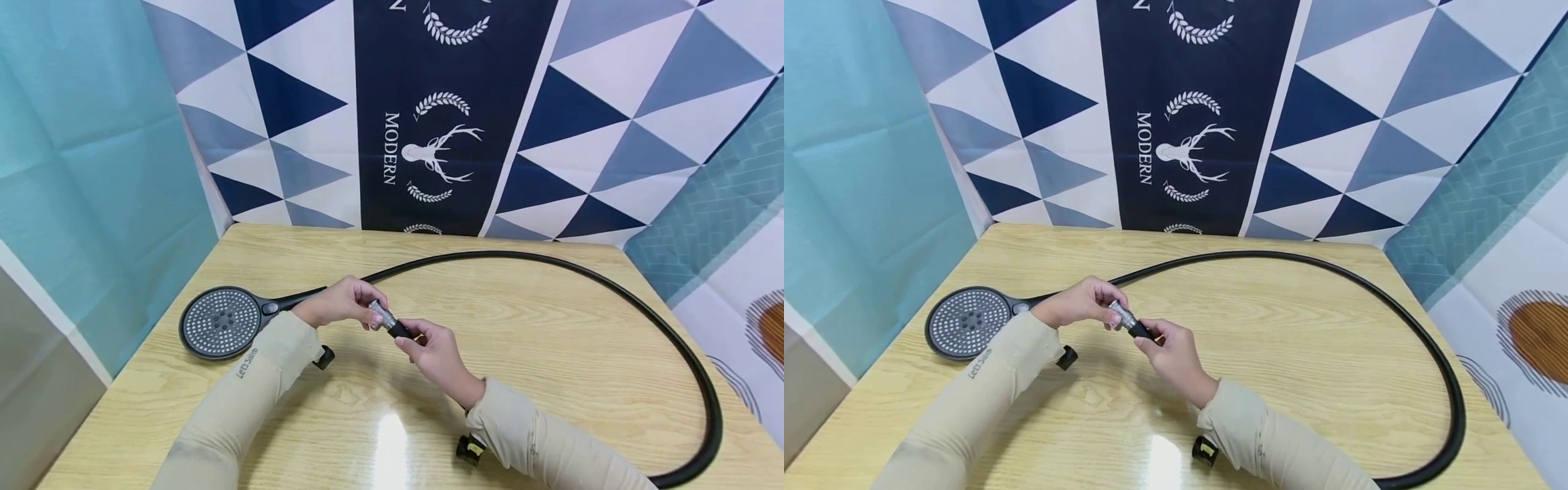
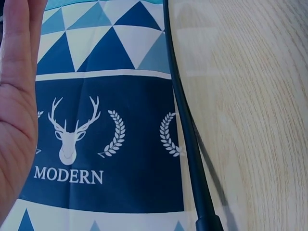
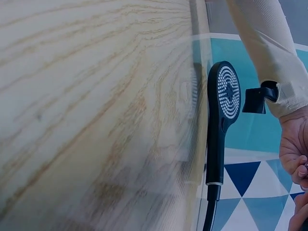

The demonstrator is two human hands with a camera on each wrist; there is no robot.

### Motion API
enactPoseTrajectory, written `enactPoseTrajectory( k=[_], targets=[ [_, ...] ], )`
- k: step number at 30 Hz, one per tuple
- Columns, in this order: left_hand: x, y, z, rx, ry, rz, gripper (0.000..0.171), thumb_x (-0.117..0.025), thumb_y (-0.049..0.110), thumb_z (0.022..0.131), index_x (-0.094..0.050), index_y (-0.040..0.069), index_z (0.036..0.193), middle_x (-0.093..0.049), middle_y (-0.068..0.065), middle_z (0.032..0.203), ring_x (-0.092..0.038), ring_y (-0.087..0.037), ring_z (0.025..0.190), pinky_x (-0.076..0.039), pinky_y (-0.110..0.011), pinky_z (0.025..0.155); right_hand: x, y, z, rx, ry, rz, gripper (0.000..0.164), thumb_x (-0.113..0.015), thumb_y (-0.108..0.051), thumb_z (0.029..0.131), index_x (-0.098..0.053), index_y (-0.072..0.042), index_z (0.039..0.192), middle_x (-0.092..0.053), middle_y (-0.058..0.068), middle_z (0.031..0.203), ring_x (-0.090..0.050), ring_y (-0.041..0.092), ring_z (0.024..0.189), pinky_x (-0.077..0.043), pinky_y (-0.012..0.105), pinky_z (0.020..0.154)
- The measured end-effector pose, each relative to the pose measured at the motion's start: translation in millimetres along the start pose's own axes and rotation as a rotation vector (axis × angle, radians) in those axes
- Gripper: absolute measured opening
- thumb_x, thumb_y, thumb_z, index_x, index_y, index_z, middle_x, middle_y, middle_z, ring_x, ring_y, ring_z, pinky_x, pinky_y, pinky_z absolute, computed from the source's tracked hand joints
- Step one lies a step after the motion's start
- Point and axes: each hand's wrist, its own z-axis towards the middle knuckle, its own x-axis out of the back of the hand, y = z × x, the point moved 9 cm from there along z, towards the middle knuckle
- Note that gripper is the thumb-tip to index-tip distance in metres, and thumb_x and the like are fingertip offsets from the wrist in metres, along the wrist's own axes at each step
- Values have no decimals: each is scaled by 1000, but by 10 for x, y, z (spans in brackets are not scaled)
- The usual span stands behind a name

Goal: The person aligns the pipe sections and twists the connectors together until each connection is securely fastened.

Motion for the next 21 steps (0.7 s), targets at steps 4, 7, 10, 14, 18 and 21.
enactPoseTrajectory(
  k=[4,7,10,14,18,21],
  targets=[
    [5,-4,-5,-3,-3,13,16,-62,-8,87,-60,-17,101,-68,2,79,-61,-9,66,-52,-26,62,-20,14,7,12,-11,-8,20,-66,7,84,-67,11,104,-62,10,75,-52,16,52,-42,21,47],
    [8,-2,-8,1,-5,19,16,-62,-8,87,-60,-17,101,-67,2,79,-60,-9,66,-52,-26,62,-33,11,12,28,-25,-11,20,-65,7,86,-66,12,105,-60,10,73,-50,12,52,-40,21,47],
    [5,0,-3,6,-10,17,17,-63,-9,87,-60,-17,101,-67,3,78,-60,-9,65,-52,-26,62,-43,4,14,39,-44,1,20,-63,7,87,-65,14,106,-61,14,72,-48,9,52,-39,21,47],
    [2,11,5,-2,-17,10,16,-62,-9,87,-60,-17,101,-67,3,78,-60,-9,65,-52,-26,62,-50,14,19,28,-63,14,20,-61,7,88,-63,15,106,-63,15,74,-48,9,52,-39,21,47],
    [3,16,7,-8,-17,0,16,-62,-9,86,-60,-18,100,-67,3,79,-60,-9,65,-51,-25,61,-57,43,25,-8,-90,26,20,-58,6,90,-62,15,108,-64,15,77,-48,11,54,-38,20,48],
    [-5,2,6,-9,-20,0,16,-62,-10,86,-60,-18,100,-67,3,78,-60,-9,65,-50,-24,61,-71,74,26,-39,-127,41,22,-55,4,92,-61,16,110,-63,16,77,-46,9,54,-36,20,47]
  ],
)
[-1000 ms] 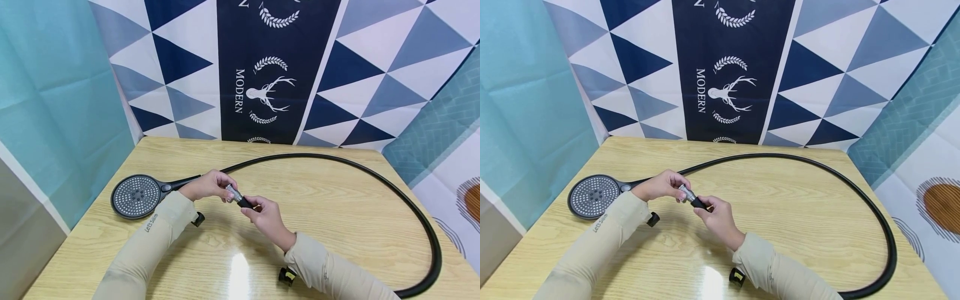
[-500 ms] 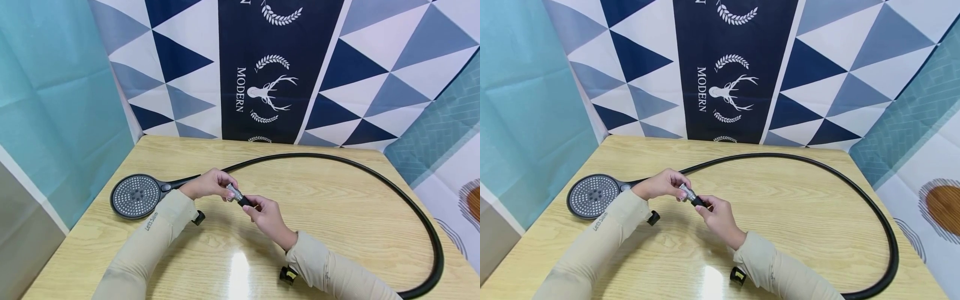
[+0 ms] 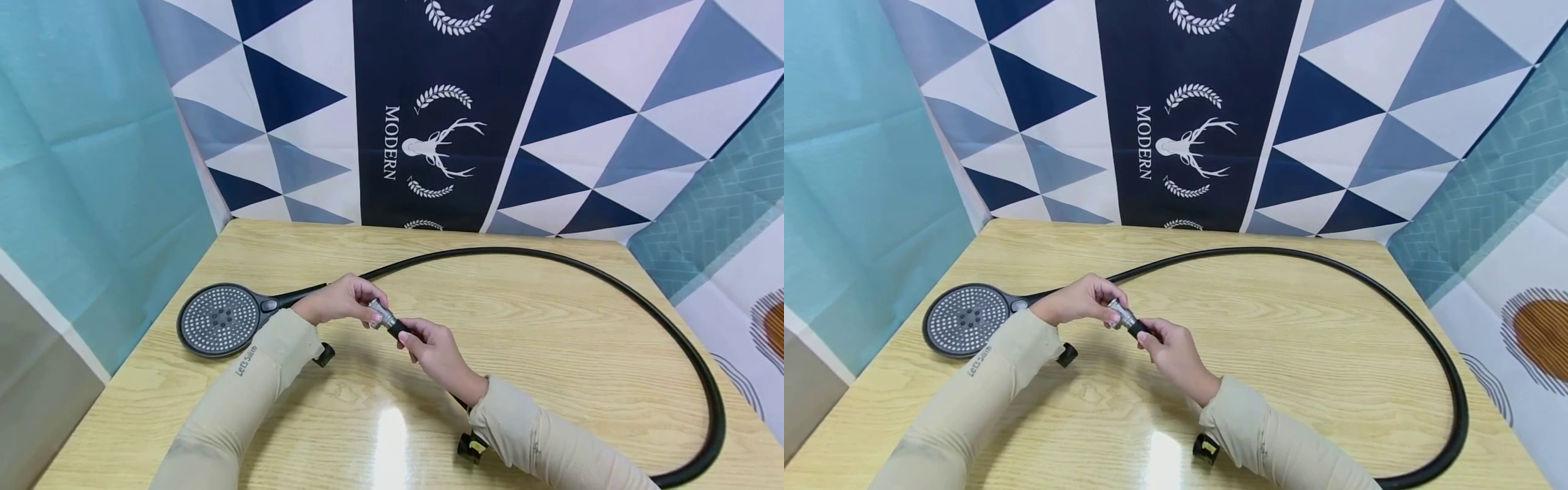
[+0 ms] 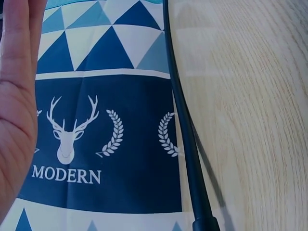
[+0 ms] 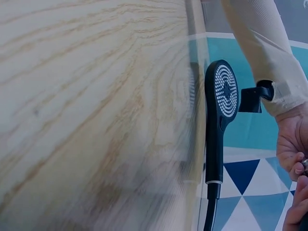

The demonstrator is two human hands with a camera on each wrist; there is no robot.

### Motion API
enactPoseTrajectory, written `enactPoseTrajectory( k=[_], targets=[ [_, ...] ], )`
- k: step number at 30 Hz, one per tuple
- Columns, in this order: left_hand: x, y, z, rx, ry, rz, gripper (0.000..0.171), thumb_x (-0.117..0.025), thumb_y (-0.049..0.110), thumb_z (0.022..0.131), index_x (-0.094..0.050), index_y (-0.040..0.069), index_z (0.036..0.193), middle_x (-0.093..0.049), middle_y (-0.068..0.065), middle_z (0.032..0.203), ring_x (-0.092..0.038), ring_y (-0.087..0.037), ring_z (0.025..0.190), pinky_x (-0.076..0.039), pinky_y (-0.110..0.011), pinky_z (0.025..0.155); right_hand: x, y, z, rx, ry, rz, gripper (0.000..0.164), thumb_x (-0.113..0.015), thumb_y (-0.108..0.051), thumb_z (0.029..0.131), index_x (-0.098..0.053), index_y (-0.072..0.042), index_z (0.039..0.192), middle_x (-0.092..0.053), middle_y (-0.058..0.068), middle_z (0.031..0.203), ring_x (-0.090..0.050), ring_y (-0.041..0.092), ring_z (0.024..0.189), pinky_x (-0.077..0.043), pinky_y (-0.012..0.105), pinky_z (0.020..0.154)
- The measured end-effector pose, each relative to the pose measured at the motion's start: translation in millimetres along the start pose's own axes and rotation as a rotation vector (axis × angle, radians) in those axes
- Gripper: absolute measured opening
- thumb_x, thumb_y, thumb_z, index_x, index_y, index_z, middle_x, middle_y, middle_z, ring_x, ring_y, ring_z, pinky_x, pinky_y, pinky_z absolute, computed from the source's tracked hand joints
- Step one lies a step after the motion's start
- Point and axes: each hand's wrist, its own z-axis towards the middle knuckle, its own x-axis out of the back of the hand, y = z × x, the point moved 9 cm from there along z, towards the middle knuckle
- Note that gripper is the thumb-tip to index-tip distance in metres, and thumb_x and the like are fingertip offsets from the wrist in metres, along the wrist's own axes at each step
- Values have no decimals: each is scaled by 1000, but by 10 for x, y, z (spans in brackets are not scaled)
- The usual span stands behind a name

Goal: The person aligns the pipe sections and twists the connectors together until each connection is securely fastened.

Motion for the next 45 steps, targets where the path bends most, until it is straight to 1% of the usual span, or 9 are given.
enactPoseTrajectory(
  k=[9,21,24,27,31,35,40,42,45],
  targets=[
    [3,-61,-2,-9,-10,5,15,-63,-9,86,-61,-17,99,-67,3,77,-59,-9,66,-50,-27,62,-71,114,11,-108,-99,135,26,-49,1,96,-55,20,111,-58,1,72,-41,5,48,-31,18,42],
    [-27,-18,-34,-55,-55,23,18,-64,-12,84,-59,-20,99,-67,4,77,-60,-8,67,-48,-22,60,-147,222,-16,-269,-263,372,39,-43,-6,98,-43,23,124,-59,-2,75,-47,5,53,-35,17,45],
    [-28,-4,-37,-55,-53,10,19,-64,-12,84,-59,-20,100,-67,4,78,-60,-8,67,-48,-22,60,-162,221,-18,-283,-293,417,38,-42,-8,98,-46,21,123,-60,-3,76,-47,4,53,-36,16,46],
    [-31,9,-30,-63,-54,5,19,-64,-11,84,-59,-20,100,-68,3,79,-60,-8,67,-48,-23,61,-176,222,-17,-289,-303,447,33,-44,-12,98,-54,15,116,-63,-3,76,-48,4,50,-36,16,44],
    [-37,6,-17,-72,-68,19,19,-64,-10,85,-59,-19,100,-67,3,79,-60,-9,68,-48,-24,61,-178,233,-7,-291,-235,428,38,-50,-12,95,-50,12,125,-64,0,79,-46,5,46,-36,17,43],
    [-4,-16,-8,-53,-46,20,17,-63,-10,86,-60,-18,100,-67,3,79,-59,-9,67,-48,-24,61,-67,160,2,-170,-7,222,50,-68,-5,84,-48,7,128,-59,5,90,-47,7,48,-39,20,45],
    [35,-20,19,-36,-7,-10,16,-62,-10,86,-59,-18,100,-68,3,81,-60,-10,68,-49,-25,63,23,-173,-98,237,242,-176,39,-80,7,69,-59,3,102,-55,14,94,-51,8,54,-46,22,49],
    [42,-12,28,-35,2,-21,16,-62,-11,86,-59,-18,100,-67,3,81,-60,-9,68,-49,-25,63,29,-284,-151,402,303,-248,36,-81,12,66,-62,3,95,-56,14,91,-52,11,57,-47,21,51],
    [45,-2,36,-37,10,-23,16,-62,-11,86,-59,-18,100,-67,3,80,-60,-9,68,-49,-24,63,51,-353,-200,538,361,-262,34,-81,17,61,-66,7,90,-58,13,86,-56,17,58,-50,17,55]
  ],
)
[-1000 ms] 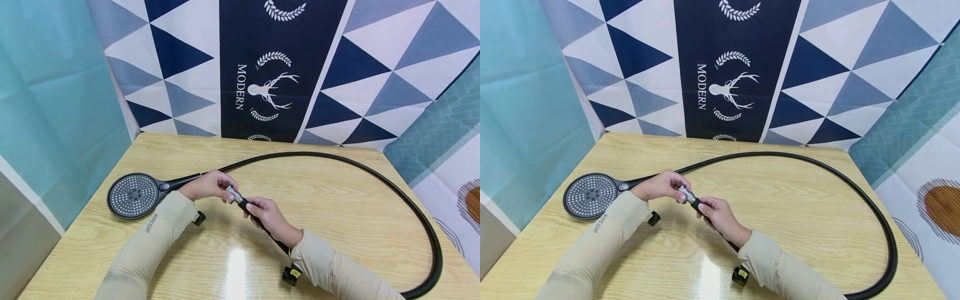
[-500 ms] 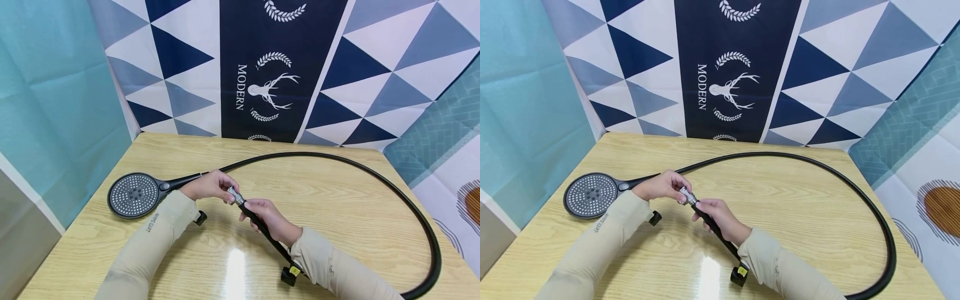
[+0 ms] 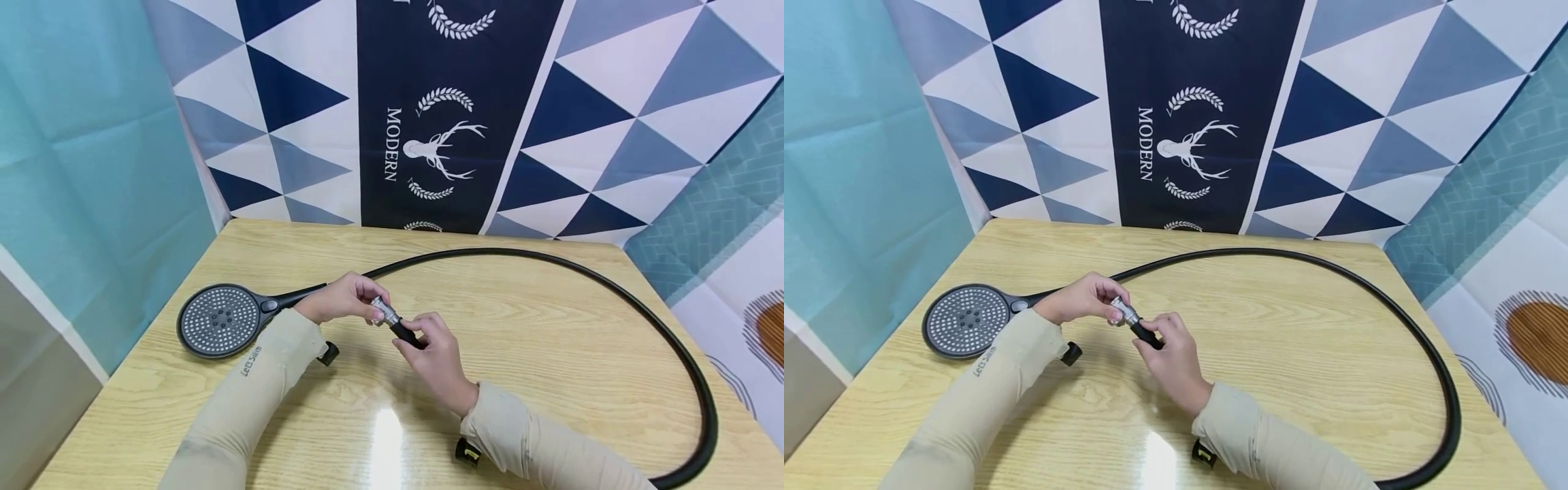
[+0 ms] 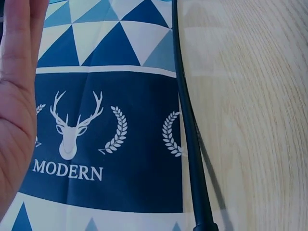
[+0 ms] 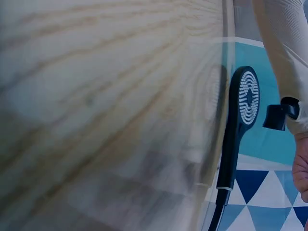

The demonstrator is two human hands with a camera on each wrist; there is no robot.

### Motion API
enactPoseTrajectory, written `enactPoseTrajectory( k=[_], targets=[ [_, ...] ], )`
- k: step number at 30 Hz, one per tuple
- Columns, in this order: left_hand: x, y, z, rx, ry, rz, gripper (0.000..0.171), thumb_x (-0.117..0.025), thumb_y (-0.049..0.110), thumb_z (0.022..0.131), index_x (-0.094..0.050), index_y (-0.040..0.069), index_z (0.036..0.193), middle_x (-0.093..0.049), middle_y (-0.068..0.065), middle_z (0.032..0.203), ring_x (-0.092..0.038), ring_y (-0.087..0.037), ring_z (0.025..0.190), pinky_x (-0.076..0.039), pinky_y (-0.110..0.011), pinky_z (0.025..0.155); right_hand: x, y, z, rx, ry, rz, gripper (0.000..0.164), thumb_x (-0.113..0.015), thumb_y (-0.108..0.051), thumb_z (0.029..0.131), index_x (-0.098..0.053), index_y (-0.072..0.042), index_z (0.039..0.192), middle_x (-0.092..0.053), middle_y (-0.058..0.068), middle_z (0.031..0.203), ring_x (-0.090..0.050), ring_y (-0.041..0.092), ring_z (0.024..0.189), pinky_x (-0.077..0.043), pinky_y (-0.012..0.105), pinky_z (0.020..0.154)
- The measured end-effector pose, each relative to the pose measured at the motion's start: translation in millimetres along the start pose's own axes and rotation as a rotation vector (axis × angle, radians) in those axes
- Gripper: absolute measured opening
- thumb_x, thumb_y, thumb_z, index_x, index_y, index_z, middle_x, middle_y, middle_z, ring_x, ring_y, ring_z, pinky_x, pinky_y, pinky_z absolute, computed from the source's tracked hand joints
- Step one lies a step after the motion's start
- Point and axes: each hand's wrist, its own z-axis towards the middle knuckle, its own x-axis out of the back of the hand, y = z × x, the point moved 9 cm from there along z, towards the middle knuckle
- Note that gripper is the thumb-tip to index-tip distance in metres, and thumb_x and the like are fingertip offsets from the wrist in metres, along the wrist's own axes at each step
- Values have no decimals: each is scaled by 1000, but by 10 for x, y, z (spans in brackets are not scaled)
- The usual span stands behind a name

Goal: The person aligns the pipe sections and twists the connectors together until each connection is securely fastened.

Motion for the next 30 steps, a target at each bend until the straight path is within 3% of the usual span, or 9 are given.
enactPoseTrajectory(
  k=[3,10,18,24,30],
  targets=[
    [17,15,-10,-5,12,4,15,-62,-11,86,-59,-18,99,-67,3,79,-59,-9,66,-49,-25,61,8,-18,17,41,28,26,32,-81,19,58,-68,10,86,-57,13,82,-58,22,61,-51,15,57],
    [-27,12,-29,-9,2,11,16,-64,-9,86,-59,-17,99,-67,3,79,-59,-10,66,-50,-25,61,24,-5,-22,-1,31,9,32,-81,17,59,-70,11,89,-49,6,72,-52,9,56,-46,13,51],
    [17,47,-31,-20,18,40,15,-63,-10,86,-59,-18,99,-66,3,80,-58,-9,66,-49,-24,61,34,-40,58,-16,3,52,29,-81,15,63,-71,11,89,-55,7,72,-56,14,52,-48,16,51],
    [5,82,-30,-20,2,51,16,-63,-10,86,-59,-18,99,-67,3,80,-59,-9,66,-49,-25,61,16,36,59,-115,-37,56,28,-79,16,65,-71,11,91,-55,6,73,-55,9,54,-49,20,50],
    [-21,94,-31,-35,-21,42,15,-62,-11,87,-58,-19,99,-67,3,79,-60,-9,67,-49,-24,61,-9,149,36,-305,-90,129,27,-76,15,70,-70,12,96,-55,9,76,-59,11,55,-50,21,49]
  ],
)
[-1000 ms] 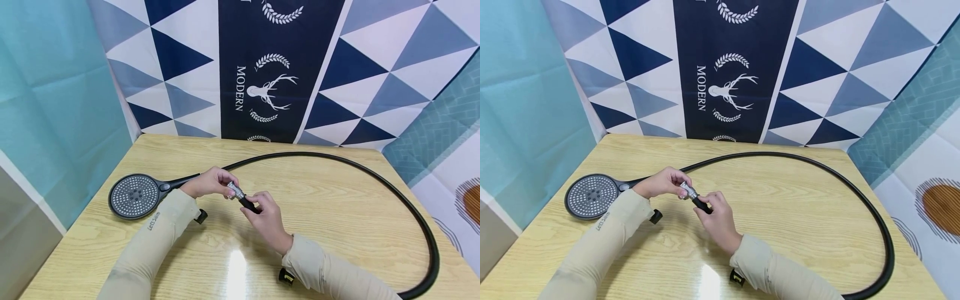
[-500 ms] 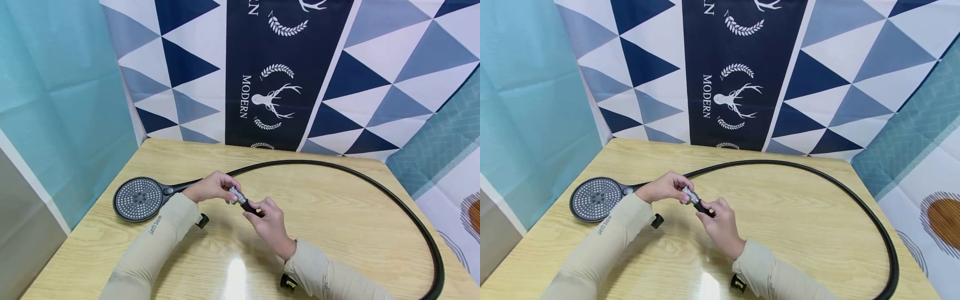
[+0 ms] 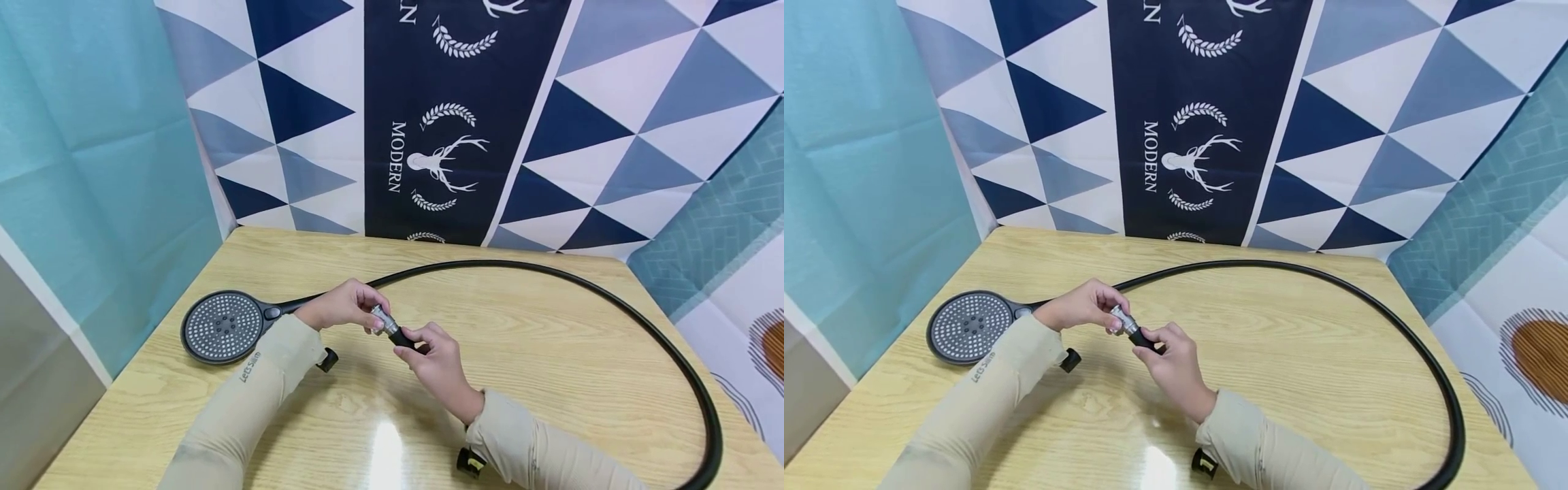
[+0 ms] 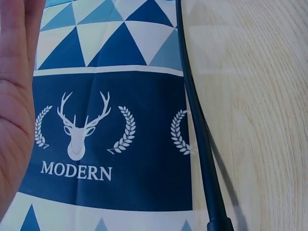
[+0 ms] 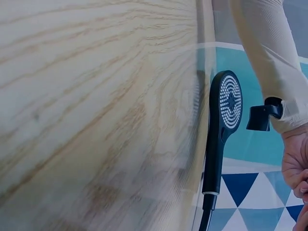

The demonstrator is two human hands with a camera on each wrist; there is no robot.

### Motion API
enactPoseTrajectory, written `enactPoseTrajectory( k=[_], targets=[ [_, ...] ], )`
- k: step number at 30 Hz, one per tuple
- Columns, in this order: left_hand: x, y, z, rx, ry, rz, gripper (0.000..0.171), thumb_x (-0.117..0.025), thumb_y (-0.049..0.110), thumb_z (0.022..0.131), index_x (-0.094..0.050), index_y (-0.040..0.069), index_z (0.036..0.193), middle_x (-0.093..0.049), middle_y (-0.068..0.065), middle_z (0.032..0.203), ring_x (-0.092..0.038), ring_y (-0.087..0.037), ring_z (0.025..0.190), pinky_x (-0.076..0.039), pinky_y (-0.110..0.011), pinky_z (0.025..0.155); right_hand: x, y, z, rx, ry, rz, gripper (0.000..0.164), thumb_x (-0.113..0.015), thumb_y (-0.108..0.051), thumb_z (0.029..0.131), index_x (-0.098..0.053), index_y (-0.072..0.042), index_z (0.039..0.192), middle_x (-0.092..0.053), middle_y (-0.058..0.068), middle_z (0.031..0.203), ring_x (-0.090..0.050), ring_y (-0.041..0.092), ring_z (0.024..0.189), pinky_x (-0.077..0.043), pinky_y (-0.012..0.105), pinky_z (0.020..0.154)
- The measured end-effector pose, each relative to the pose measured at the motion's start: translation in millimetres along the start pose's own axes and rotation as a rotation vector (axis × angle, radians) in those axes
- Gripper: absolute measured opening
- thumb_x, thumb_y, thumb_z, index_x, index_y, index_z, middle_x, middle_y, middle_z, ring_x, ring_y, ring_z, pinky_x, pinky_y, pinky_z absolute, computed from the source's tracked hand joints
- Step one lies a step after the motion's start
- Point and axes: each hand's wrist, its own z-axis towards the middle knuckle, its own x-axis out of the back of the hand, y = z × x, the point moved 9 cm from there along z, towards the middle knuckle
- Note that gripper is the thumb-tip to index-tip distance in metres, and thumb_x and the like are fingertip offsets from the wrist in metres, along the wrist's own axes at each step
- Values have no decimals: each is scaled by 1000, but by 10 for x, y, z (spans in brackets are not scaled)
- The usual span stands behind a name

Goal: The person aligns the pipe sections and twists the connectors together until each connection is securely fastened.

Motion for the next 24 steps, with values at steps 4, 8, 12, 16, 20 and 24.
enactPoseTrajectory(
  k=[4,8,12,16,20,24],
  targets=[
    [-1,-3,-1,-2,-6,-1,16,-62,-11,87,-58,-19,99,-67,3,79,-60,-9,67,-49,-25,61,-24,123,7,-159,-37,87,23,-73,12,75,-70,11,98,-56,9,79,-57,13,53,-46,20,46],
    [0,-4,5,-4,-8,-4,17,-62,-11,86,-58,-20,100,-67,3,79,-60,-10,67,-49,-26,61,-39,200,1,-249,-55,148,21,-72,9,78,-69,11,99,-57,6,81,-53,12,50,-40,19,43],
    [-4,-5,12,-6,-11,-15,17,-62,-12,86,-57,-20,100,-67,4,79,-61,-9,67,-50,-27,61,-44,216,4,-269,-65,168,20,-71,10,79,-68,11,98,-57,6,81,-52,12,49,-38,19,42],
    [-13,7,15,-11,-17,-24,17,-62,-11,86,-57,-20,100,-67,4,79,-61,-9,67,-49,-25,60,-49,233,8,-290,-80,188,20,-70,10,79,-67,12,99,-57,5,80,-51,12,48,-37,19,42],
    [-19,5,19,-12,-21,-36,18,-62,-11,86,-57,-21,100,-67,4,78,-61,-9,67,-48,-22,59,-63,243,5,-304,-116,219,21,-68,10,81,-65,14,101,-56,6,74,-48,12,46,-36,19,41],
    [-18,-6,25,-10,-21,-36,18,-62,-11,86,-57,-21,100,-67,4,77,-61,-8,67,-48,-22,59,-73,238,2,-307,-148,246,22,-66,10,83,-62,17,103,-56,6,69,-46,10,43,-36,19,41]
  ],
)
